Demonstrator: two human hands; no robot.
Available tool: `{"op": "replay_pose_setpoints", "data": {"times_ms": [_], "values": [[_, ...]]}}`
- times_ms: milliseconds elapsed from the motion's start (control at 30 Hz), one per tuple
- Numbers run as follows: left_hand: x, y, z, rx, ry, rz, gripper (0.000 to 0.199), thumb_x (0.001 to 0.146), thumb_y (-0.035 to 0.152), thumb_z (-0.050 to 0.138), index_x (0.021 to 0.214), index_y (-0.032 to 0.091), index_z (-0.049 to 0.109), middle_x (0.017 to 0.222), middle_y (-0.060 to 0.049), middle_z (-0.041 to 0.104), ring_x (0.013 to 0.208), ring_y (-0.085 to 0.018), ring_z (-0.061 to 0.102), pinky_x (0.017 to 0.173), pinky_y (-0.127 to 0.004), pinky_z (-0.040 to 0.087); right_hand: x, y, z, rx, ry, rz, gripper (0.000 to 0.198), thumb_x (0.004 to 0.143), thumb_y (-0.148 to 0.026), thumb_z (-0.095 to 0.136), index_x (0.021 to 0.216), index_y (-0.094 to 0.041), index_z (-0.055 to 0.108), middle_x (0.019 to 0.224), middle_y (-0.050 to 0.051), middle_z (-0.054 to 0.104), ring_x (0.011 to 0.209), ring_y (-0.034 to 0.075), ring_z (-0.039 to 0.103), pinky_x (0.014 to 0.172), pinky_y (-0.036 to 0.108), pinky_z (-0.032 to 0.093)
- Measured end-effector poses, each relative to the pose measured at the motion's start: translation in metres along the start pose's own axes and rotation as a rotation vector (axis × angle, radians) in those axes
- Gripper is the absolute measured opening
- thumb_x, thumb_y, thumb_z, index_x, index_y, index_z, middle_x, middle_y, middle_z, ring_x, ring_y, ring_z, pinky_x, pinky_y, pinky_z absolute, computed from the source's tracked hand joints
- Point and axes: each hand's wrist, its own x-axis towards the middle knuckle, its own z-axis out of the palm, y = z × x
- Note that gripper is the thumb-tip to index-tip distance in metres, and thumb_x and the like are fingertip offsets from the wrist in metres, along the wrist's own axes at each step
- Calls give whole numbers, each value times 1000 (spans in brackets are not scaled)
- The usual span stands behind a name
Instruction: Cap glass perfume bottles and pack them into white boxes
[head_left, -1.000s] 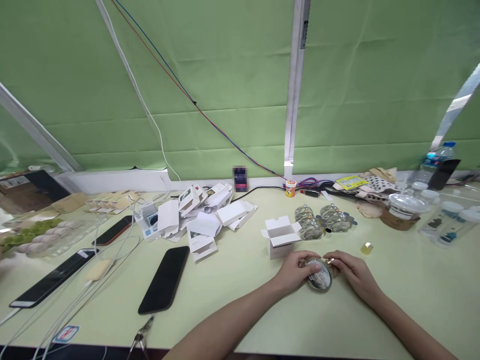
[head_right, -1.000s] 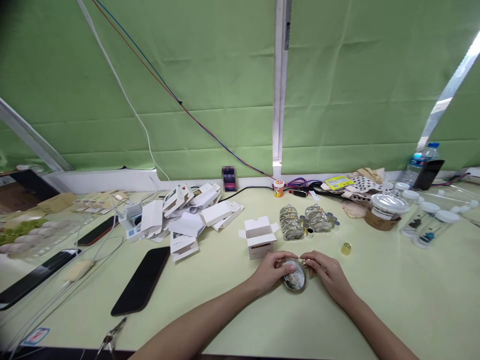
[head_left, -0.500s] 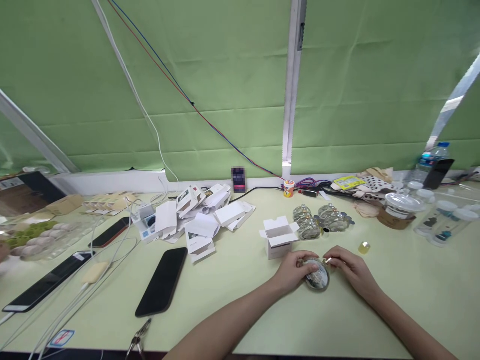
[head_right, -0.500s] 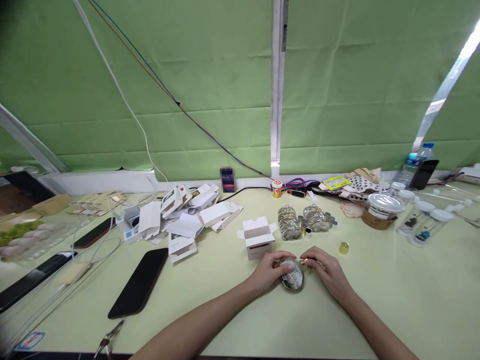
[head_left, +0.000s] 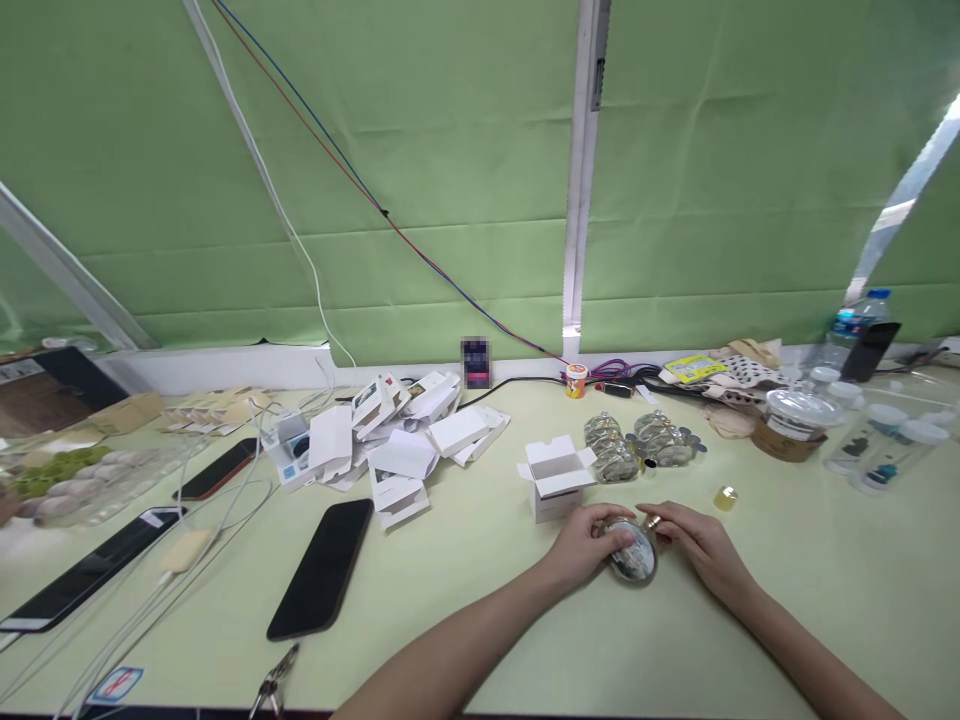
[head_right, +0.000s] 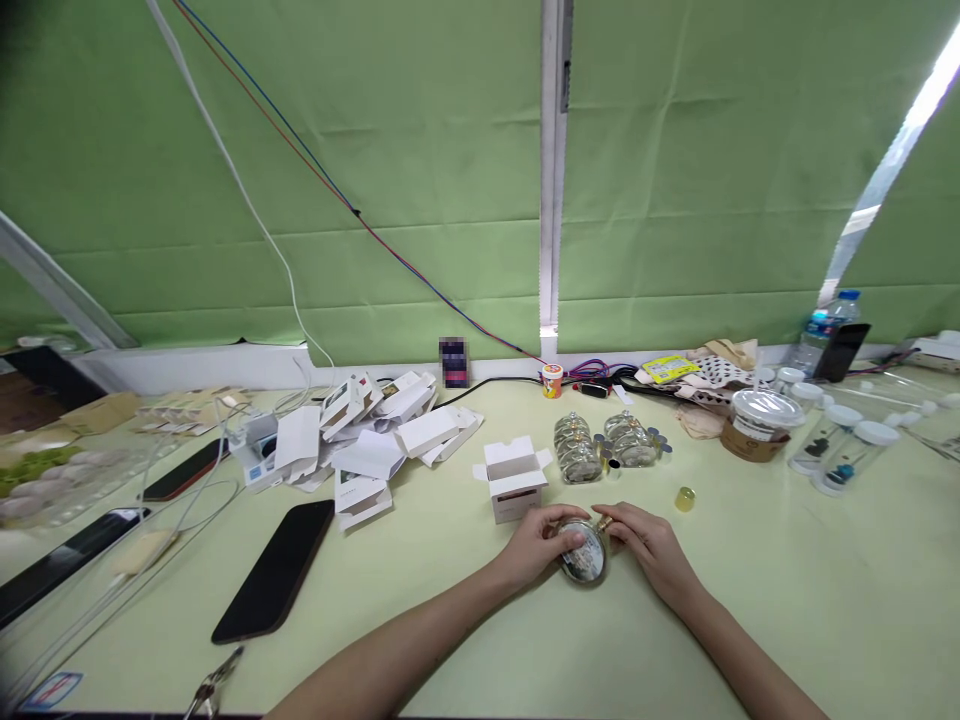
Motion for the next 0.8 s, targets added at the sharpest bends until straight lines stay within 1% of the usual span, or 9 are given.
{"op": "replay_pose_setpoints", "data": {"times_ms": [67,133,200,333,500,567,667,733,800], "values": [[0,-1,0,-9,7,0,49,66,45,76,103,14,70,94,-9,70,83,-21,61,78,-31,46,0,1,-1,3,19,-45,29,93,-32,44,113,-26,64,96,6,70,79,19,66,71,30,54],[1,-1,0,-16,10,2,49,66,45,76,103,13,70,94,-9,70,83,-21,61,78,-32,46,0,1,-1,-7,42,-67,29,93,-29,45,117,-27,62,108,7,67,90,20,65,76,31,53],[1,-1,0,-21,6,5,48,66,44,77,102,14,70,94,-9,70,84,-21,61,79,-32,46,0,0,0,-16,56,-87,25,93,-28,46,109,-26,65,102,7,67,91,21,64,76,31,52],[0,-1,0,-29,-3,4,46,65,44,78,100,14,71,91,-7,69,82,-20,60,77,-31,45,0,-3,2,-7,47,-102,22,94,-27,44,95,-23,66,83,5,63,71,18,63,65,29,50],[0,0,0,-34,-11,-10,50,63,46,78,99,13,71,87,-7,69,77,-18,59,73,-30,45,-1,-3,6,-58,-15,18,28,96,-33,39,85,-22,62,69,0,56,48,13,52,54,27,45],[-1,1,0,-28,-7,-13,50,63,46,78,99,13,71,87,-7,69,76,-18,59,73,-30,44,-1,-2,7,-74,-20,49,31,96,-36,38,80,-22,60,65,-2,54,45,12,48,50,27,43],[-1,3,1,-16,-4,-10,49,63,46,78,98,13,71,88,-8,69,79,-19,59,74,-30,44,-1,0,8,-85,-10,56,36,96,-39,37,72,-22,57,61,-2,52,46,14,47,48,26,41],[-2,5,1,-14,-5,-7,49,63,46,78,98,13,71,89,-8,69,80,-20,60,76,-31,45,-2,1,8,-85,-14,55,36,97,-38,35,76,-22,59,63,-1,53,47,14,48,51,27,42],[-2,6,1,-17,-1,-2,50,63,47,78,99,13,71,90,-8,69,82,-21,61,77,-32,45,-3,3,7,-55,-12,41,31,97,-36,34,94,-23,61,72,0,57,51,14,51,56,28,46]]}}
